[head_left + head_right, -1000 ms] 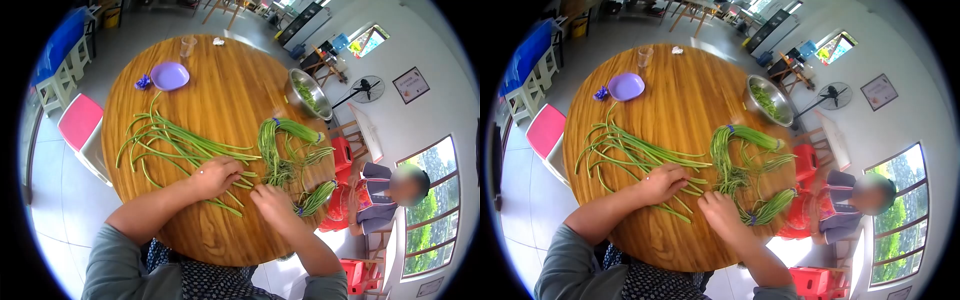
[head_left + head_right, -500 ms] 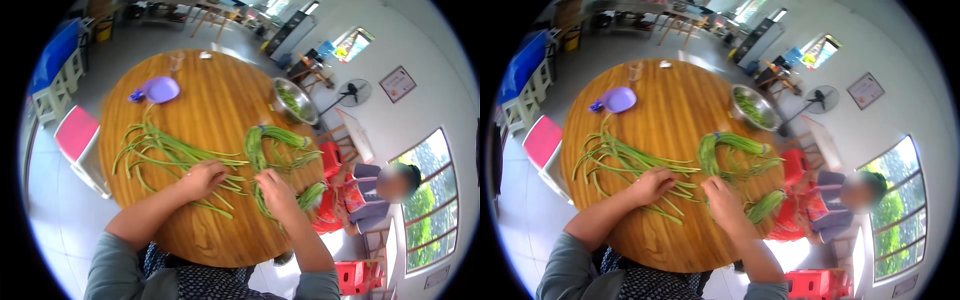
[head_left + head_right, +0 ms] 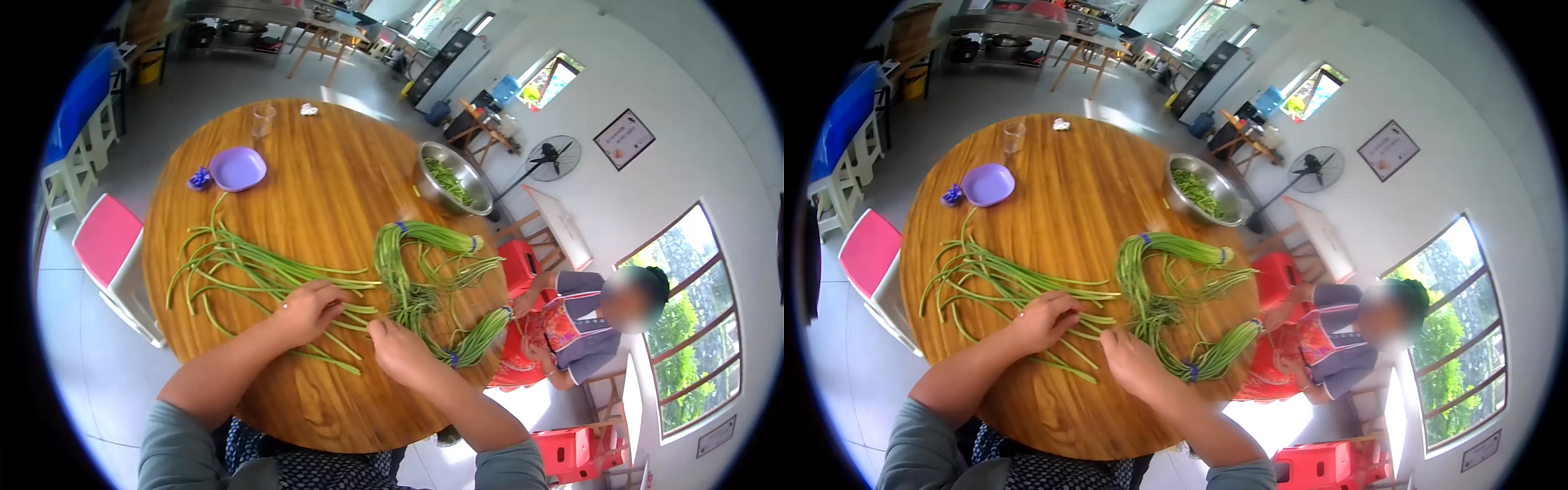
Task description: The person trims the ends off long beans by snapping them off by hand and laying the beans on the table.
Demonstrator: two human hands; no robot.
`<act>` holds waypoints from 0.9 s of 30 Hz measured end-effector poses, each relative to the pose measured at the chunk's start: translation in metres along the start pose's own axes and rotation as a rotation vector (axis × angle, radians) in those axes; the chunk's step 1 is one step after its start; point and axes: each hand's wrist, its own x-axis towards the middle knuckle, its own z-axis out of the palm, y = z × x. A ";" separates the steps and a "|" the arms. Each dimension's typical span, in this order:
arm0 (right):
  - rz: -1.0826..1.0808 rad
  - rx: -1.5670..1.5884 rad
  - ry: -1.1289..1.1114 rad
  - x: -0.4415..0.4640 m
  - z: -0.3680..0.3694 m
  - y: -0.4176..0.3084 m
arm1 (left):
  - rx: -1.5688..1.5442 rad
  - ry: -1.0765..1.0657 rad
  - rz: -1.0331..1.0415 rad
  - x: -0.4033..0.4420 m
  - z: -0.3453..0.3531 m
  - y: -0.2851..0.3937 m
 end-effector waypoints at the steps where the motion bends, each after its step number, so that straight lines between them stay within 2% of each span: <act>1: 0.007 -0.015 -0.002 0.004 -0.020 0.000 | -0.011 0.002 0.012 0.002 -0.001 0.000; 3: 0.227 0.404 0.209 0.018 -0.086 -0.005 | 0.016 0.018 0.067 0.000 0.000 0.000; 4: 0.143 0.391 0.440 0.021 -0.111 0.000 | 0.010 0.008 0.068 -0.002 0.001 -0.001; 5: 0.020 0.209 0.630 0.022 -0.147 0.002 | 0.019 -0.003 0.059 -0.003 0.002 -0.002; 6: -0.009 0.046 0.919 0.014 -0.167 0.010 | 0.030 -0.008 0.054 -0.002 0.003 -0.003; 8: 0.114 -0.070 1.416 -0.003 -0.229 -0.023 | 0.044 -0.011 0.055 0.000 0.002 -0.005; 11: -0.496 -0.248 2.002 -0.007 -0.293 -0.034 | 0.047 -0.025 0.061 0.000 0.003 -0.005; 12: -0.159 -0.312 2.044 -0.006 -0.295 -0.025 | 0.029 -0.015 0.052 0.000 0.004 -0.005; 14: 0.324 -0.296 1.931 0.011 -0.287 0.002 | 0.014 -0.008 0.051 0.001 0.004 -0.003; 15: 0.458 -0.225 1.800 0.033 -0.277 0.023 | -0.001 -0.003 0.043 0.001 0.004 -0.002; 16: 0.328 -0.349 1.487 0.047 -0.261 0.058 | -0.018 0.005 0.036 0.001 0.003 -0.001; 17: 0.326 0.133 1.293 0.053 -0.232 0.101 | -0.021 0.009 0.046 -0.001 0.003 -0.001; 18: 0.394 -0.322 1.072 0.051 -0.202 0.116 | 0.016 -0.007 0.053 -0.003 0.003 -0.003; 19: 0.432 -0.206 0.958 0.049 -0.167 0.120 | 0.057 -0.015 0.060 -0.002 0.003 -0.005; 21: 0.535 0.011 0.785 0.048 -0.106 0.091 | 0.041 -0.007 0.065 0.000 0.001 -0.004; 23: 0.404 0.153 0.706 0.040 -0.039 0.067 | 0.025 -0.044 0.044 -0.002 0.001 -0.002; 24: 0.455 0.272 0.522 0.036 -0.021 0.049 | 0.057 -0.033 0.074 -0.002 0.002 0.000; 27: 0.378 0.371 0.463 0.030 0.016 0.012 | 0.104 -0.047 0.131 -0.003 0.005 -0.006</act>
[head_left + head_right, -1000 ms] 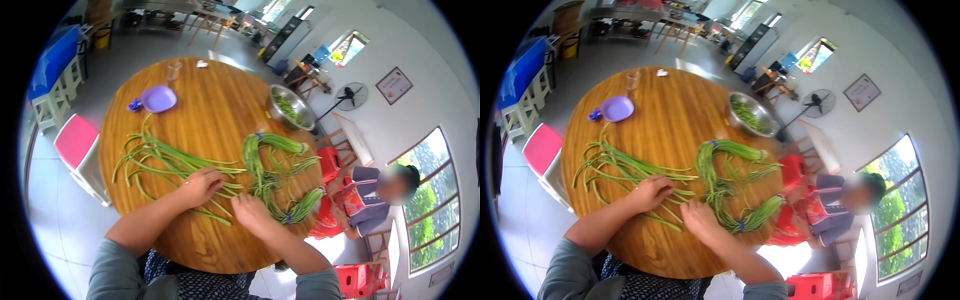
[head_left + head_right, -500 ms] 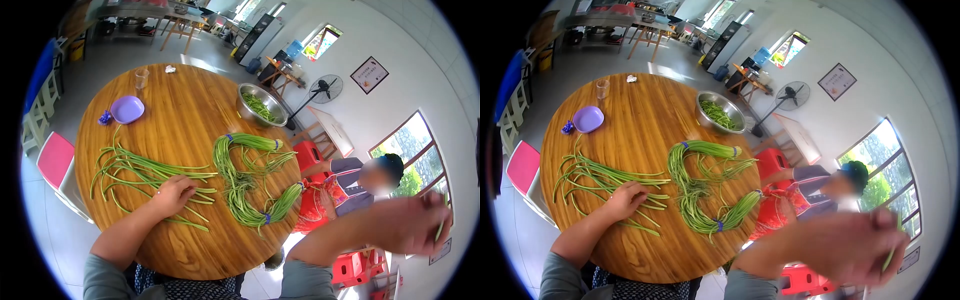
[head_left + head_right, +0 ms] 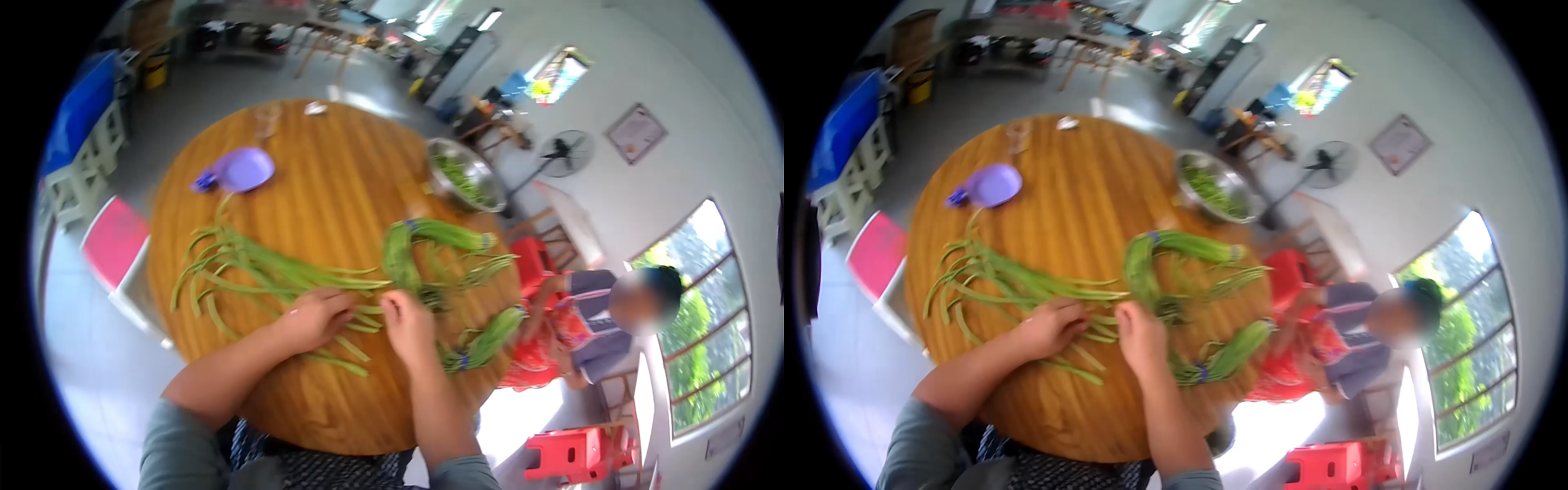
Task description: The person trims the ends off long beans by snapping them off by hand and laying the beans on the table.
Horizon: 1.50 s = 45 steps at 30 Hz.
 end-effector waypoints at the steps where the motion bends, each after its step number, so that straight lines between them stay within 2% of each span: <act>1: 0.030 0.033 0.013 -0.004 0.005 -0.005 | 0.012 -0.028 0.028 0.000 -0.001 0.000; 3: 0.049 0.126 0.004 -0.001 0.006 -0.004 | 0.022 -0.012 0.017 0.002 -0.007 0.003; 6: 0.223 0.421 0.059 0.004 0.004 -0.017 | -0.009 0.031 0.007 0.009 -0.015 0.000; 7: 0.221 0.434 0.055 0.002 0.009 -0.011 | 0.006 0.055 0.014 0.009 -0.014 -0.006; 9: 0.081 0.258 0.107 -0.007 0.022 -0.006 | 0.042 0.047 0.002 0.010 -0.017 -0.010; 10: 0.098 0.278 0.108 -0.010 0.023 -0.006 | 0.060 0.033 -0.003 0.009 -0.018 -0.011; 12: 0.011 0.306 -0.058 -0.015 0.010 -0.009 | 0.059 0.047 0.000 0.011 -0.016 -0.009; 14: 0.055 0.346 -0.100 -0.016 0.008 -0.007 | 0.057 0.048 0.016 0.013 -0.016 -0.006; 16: -0.155 0.152 -0.213 -0.015 0.007 -0.004 | 0.079 0.025 -0.039 0.015 -0.015 -0.003; 17: -0.181 0.102 -0.253 -0.017 0.006 -0.004 | 0.081 -0.003 -0.033 0.015 -0.013 -0.003; 20: -0.184 0.046 -0.224 -0.024 0.018 0.001 | 0.092 -0.029 -0.045 0.014 -0.009 -0.003; 22: -0.178 0.053 -0.161 -0.024 0.018 0.000 | 0.183 -0.081 0.062 0.016 -0.006 0.002; 25: 0.003 0.313 -0.149 -0.019 0.003 -0.008 | 0.200 -0.151 0.049 0.015 -0.002 0.014; 26: 0.002 0.306 -0.149 -0.019 -0.001 -0.009 | 0.188 -0.195 0.030 0.014 -0.001 0.015; 29: 0.039 0.416 -0.165 -0.018 -0.007 -0.012 | -0.023 -0.246 -0.083 0.011 0.000 0.014; 31: 0.196 0.716 -0.210 -0.021 -0.007 -0.012 | -0.118 -0.270 -0.134 0.008 -0.002 0.015; 32: 0.183 0.718 -0.218 -0.023 -0.007 -0.013 | -0.194 -0.271 -0.134 0.009 -0.002 0.017; 34: 0.214 0.990 -0.187 -0.024 -0.007 -0.014 | -0.241 -0.243 -0.147 0.008 -0.004 0.021; 39: 0.062 0.975 -0.163 -0.025 -0.002 -0.012 | -0.492 -0.271 -0.144 0.003 -0.006 0.020; 42: 0.187 1.042 -0.198 -0.028 -0.003 -0.008 | -0.624 -0.297 -0.149 0.007 -0.007 0.023; 45: 0.271 1.046 -0.100 -0.027 -0.001 -0.021 | -0.642 -0.297 -0.238 0.004 -0.002 0.023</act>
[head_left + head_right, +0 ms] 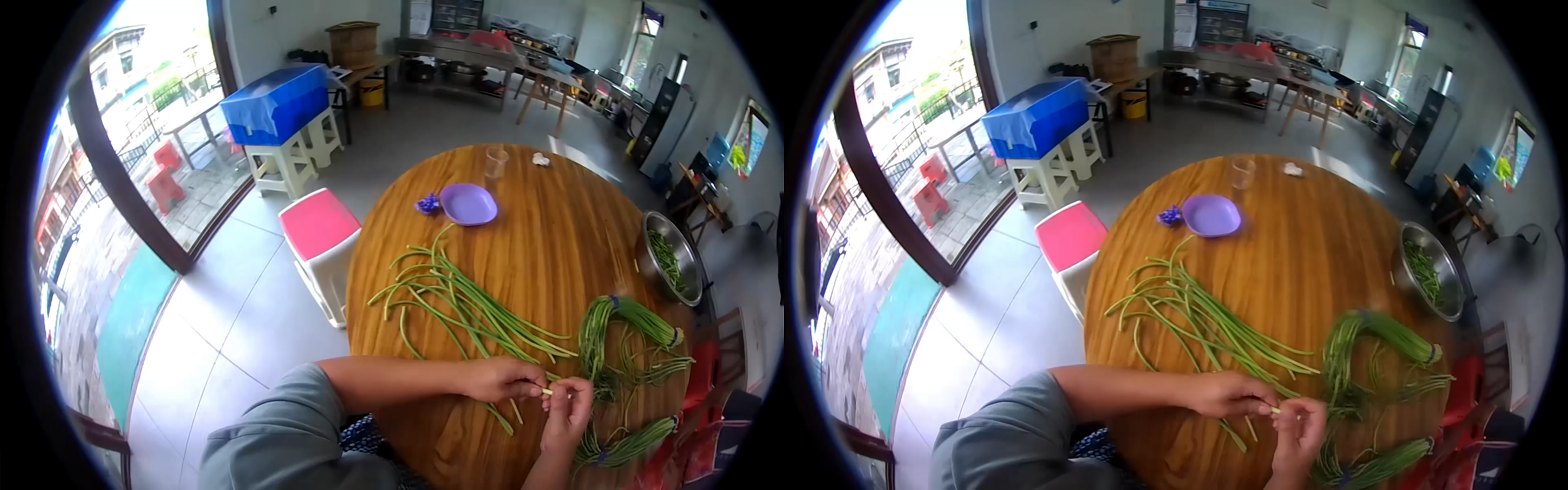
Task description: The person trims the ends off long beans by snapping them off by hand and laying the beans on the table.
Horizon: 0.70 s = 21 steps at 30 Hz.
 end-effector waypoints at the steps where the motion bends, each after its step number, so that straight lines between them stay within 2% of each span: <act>1: -0.013 -0.018 0.014 0.000 0.000 0.001 | 0.002 0.032 -0.013 -0.001 0.001 -0.002; 3: -0.104 -0.161 0.013 0.001 0.002 0.006 | 0.071 0.046 0.137 0.000 0.002 -0.008; 6: -0.121 -0.154 -0.015 0.000 0.002 0.015 | 0.011 0.031 0.115 0.001 0.001 -0.011; 8: 0.163 0.350 0.092 0.002 0.011 0.010 | -0.105 0.028 0.150 0.001 0.004 -0.011; 9: 0.172 0.346 0.089 0.000 0.010 0.014 | -0.112 0.035 0.147 0.000 0.007 -0.012; 11: 0.455 0.689 0.058 0.000 0.007 0.028 | -0.295 -0.002 0.156 0.000 0.008 -0.013; 12: 0.463 0.650 0.160 0.001 0.008 0.023 | -0.283 0.006 0.162 0.000 0.005 -0.010; 13: 0.461 0.650 0.151 0.003 0.003 0.029 | -0.247 0.007 0.172 0.001 0.004 -0.007; 15: 0.213 0.183 0.085 0.009 -0.008 0.036 | -0.217 0.012 0.185 0.002 0.004 -0.007; 16: 0.024 -0.216 0.153 0.010 -0.005 0.034 | -0.033 0.092 0.198 0.001 0.003 -0.011; 17: 0.024 -0.216 0.150 0.011 -0.006 0.028 | 0.149 0.168 0.209 0.001 0.003 -0.015; 19: -0.436 -0.841 -0.043 0.012 -0.001 0.006 | 0.172 0.170 0.189 0.002 0.000 -0.016; 20: -0.435 -0.839 -0.043 0.009 0.001 0.007 | 0.197 0.170 0.168 0.002 -0.001 -0.016; 21: -0.315 -0.755 -0.066 0.006 0.002 0.009 | 0.197 0.170 0.166 0.003 0.000 -0.019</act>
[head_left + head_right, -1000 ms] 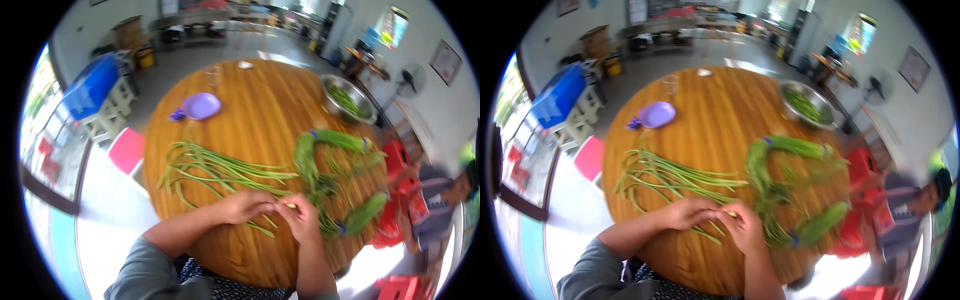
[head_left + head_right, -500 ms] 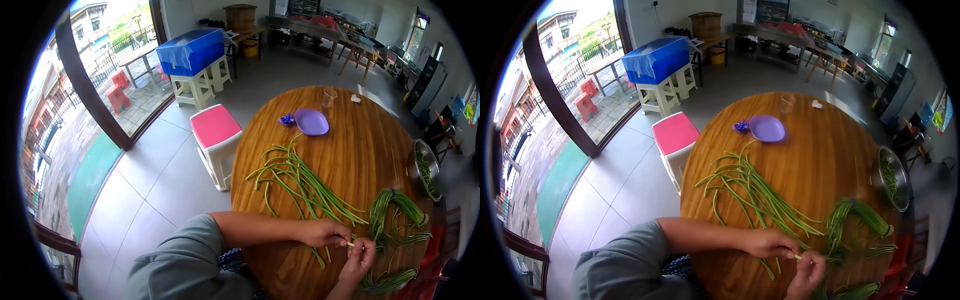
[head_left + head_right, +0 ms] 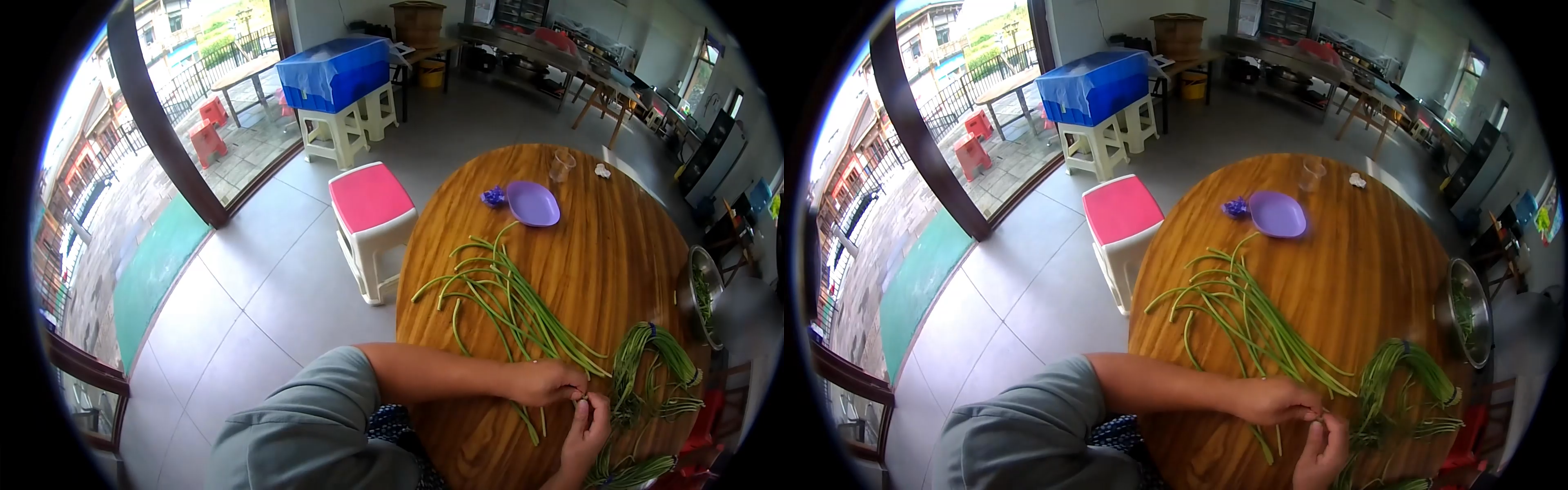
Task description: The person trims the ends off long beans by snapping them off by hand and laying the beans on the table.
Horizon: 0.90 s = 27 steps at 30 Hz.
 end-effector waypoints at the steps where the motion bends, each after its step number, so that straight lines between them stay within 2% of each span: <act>1: 0.100 0.093 -0.049 -0.003 0.001 0.001 | 0.020 0.011 0.008 0.000 0.001 -0.003; 5: 0.158 0.074 -0.053 -0.011 0.001 0.037 | 0.003 0.040 -0.001 0.000 0.003 0.003; 7: 0.320 0.599 0.176 -0.011 -0.003 0.056 | 0.056 0.047 -0.033 0.001 0.003 -0.003; 8: 0.320 0.599 0.176 -0.010 -0.009 0.063 | 0.111 0.055 -0.067 0.000 0.004 -0.006; 10: 0.300 0.726 0.398 0.000 -0.025 0.053 | 0.139 0.094 -0.072 0.000 0.000 -0.007; 11: 0.387 0.799 0.515 0.004 -0.027 0.043 | 0.165 0.131 -0.077 0.001 -0.002 -0.006; 12: 0.387 0.799 0.518 0.007 -0.029 0.030 | 0.165 0.128 -0.076 0.000 -0.002 -0.007; 15: 0.390 0.763 0.373 0.015 -0.021 -0.014 | 0.244 0.129 0.004 0.000 0.000 -0.013; 16: 0.391 0.762 0.375 0.011 -0.020 -0.004 | 0.283 0.028 -0.020 -0.002 0.002 -0.016; 17: 0.381 0.651 0.180 0.004 -0.017 0.015 | 0.323 -0.073 -0.044 -0.003 0.005 -0.019; 18: 0.369 0.537 -0.013 0.004 -0.015 0.013 | 0.322 -0.074 -0.045 -0.004 0.009 -0.018; 19: 0.397 0.394 0.034 0.003 -0.006 -0.004 | 0.286 -0.065 -0.031 -0.004 0.013 -0.016; 20: 0.398 0.394 0.034 0.000 -0.007 0.005 | 0.251 -0.056 -0.015 -0.004 0.015 -0.016; 22: 0.342 0.071 -0.198 -0.001 -0.007 0.020 | 0.252 -0.055 -0.049 -0.004 0.014 -0.013; 23: 0.301 0.138 -0.097 -0.005 -0.002 0.025 | 0.253 -0.052 -0.085 -0.004 0.013 -0.012; 27: 0.307 0.129 0.010 -0.004 -0.007 0.026 | 0.371 -0.115 -0.178 -0.002 -0.007 0.007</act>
